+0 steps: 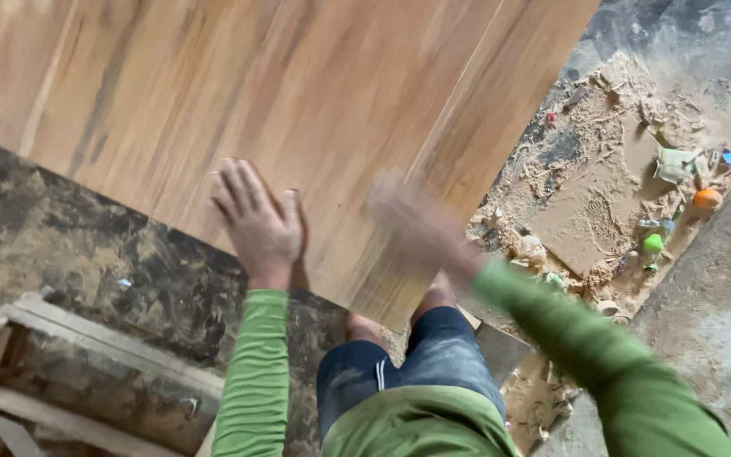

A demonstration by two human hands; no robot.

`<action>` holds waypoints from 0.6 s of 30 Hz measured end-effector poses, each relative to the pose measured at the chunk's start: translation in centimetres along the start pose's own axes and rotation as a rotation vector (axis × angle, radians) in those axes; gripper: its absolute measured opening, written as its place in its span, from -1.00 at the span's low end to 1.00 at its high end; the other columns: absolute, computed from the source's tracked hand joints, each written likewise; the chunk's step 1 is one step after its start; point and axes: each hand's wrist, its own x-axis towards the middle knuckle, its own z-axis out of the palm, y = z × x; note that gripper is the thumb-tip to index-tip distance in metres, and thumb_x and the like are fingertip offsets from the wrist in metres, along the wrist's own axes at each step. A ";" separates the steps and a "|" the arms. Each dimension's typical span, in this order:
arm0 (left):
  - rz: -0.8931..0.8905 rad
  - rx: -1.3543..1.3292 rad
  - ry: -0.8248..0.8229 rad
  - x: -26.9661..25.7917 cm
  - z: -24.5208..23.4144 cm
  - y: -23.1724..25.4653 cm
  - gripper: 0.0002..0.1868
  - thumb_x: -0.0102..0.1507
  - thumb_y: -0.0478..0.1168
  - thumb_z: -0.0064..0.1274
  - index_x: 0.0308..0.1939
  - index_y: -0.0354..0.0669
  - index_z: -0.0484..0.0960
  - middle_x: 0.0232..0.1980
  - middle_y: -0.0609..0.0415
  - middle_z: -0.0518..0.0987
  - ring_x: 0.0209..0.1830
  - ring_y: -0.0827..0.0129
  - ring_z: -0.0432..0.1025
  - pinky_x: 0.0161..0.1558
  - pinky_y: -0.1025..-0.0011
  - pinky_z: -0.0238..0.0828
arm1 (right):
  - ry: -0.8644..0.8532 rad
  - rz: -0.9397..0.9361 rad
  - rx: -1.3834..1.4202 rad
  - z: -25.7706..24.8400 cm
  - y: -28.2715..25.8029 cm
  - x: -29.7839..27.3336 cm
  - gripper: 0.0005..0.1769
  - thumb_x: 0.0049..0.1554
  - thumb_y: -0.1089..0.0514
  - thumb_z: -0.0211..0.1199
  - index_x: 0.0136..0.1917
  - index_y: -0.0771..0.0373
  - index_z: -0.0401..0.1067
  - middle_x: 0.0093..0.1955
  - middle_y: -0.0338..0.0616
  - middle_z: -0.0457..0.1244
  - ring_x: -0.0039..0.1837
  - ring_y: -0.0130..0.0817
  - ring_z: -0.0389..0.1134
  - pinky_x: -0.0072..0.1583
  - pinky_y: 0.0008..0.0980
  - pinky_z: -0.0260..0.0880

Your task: The person sands a large wooden board using a sanding block. They move the block back and forth across the surface, covering different areas of the board to smooth it.

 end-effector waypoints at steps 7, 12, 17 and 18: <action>0.465 -0.095 0.036 -8.3 1.3 6.3 -0.19 0.40 0.26 -0.26 0.63 -0.01 0.03 0.70 0.04 -0.10 0.71 0.12 -0.26 0.60 -0.08 -0.50 | 0.406 0.404 -0.042 -6.3 8.9 3.9 0.03 0.20 -0.19 0.38 0.60 0.49 -0.01 0.69 0.39 -0.14 0.73 0.29 -0.17 0.67 0.15 -0.12; 0.161 -0.140 0.073 -2.1 -0.2 2.2 -0.24 0.47 0.16 -0.28 0.65 -0.15 0.09 0.71 -0.12 -0.03 0.72 0.00 -0.20 0.60 -0.13 -0.43 | 0.001 -0.110 0.177 -3.7 -4.7 -1.6 -0.09 0.04 -0.01 0.25 0.57 0.42 0.16 0.62 0.21 0.01 0.65 0.16 -0.09 0.58 0.20 -0.13; 0.090 -0.222 0.141 -0.5 -0.6 1.5 -0.24 0.45 0.14 -0.19 0.61 -0.24 0.11 0.68 -0.14 0.04 0.69 -0.07 -0.15 0.59 -0.15 -0.37 | 0.296 0.261 0.034 -6.4 11.0 6.0 -0.10 0.03 0.01 0.27 0.56 0.40 0.15 0.62 0.23 0.00 0.62 0.18 -0.05 0.53 0.17 -0.05; 0.114 -0.250 0.165 -0.4 -0.4 1.6 -0.25 0.47 0.11 -0.18 0.62 -0.27 0.11 0.68 -0.15 0.05 0.69 -0.08 -0.13 0.59 -0.16 -0.36 | 0.344 0.357 0.018 -7.3 12.1 6.7 -0.10 0.03 0.01 0.27 0.56 0.40 0.15 0.62 0.24 0.00 0.62 0.18 -0.04 0.52 0.16 -0.04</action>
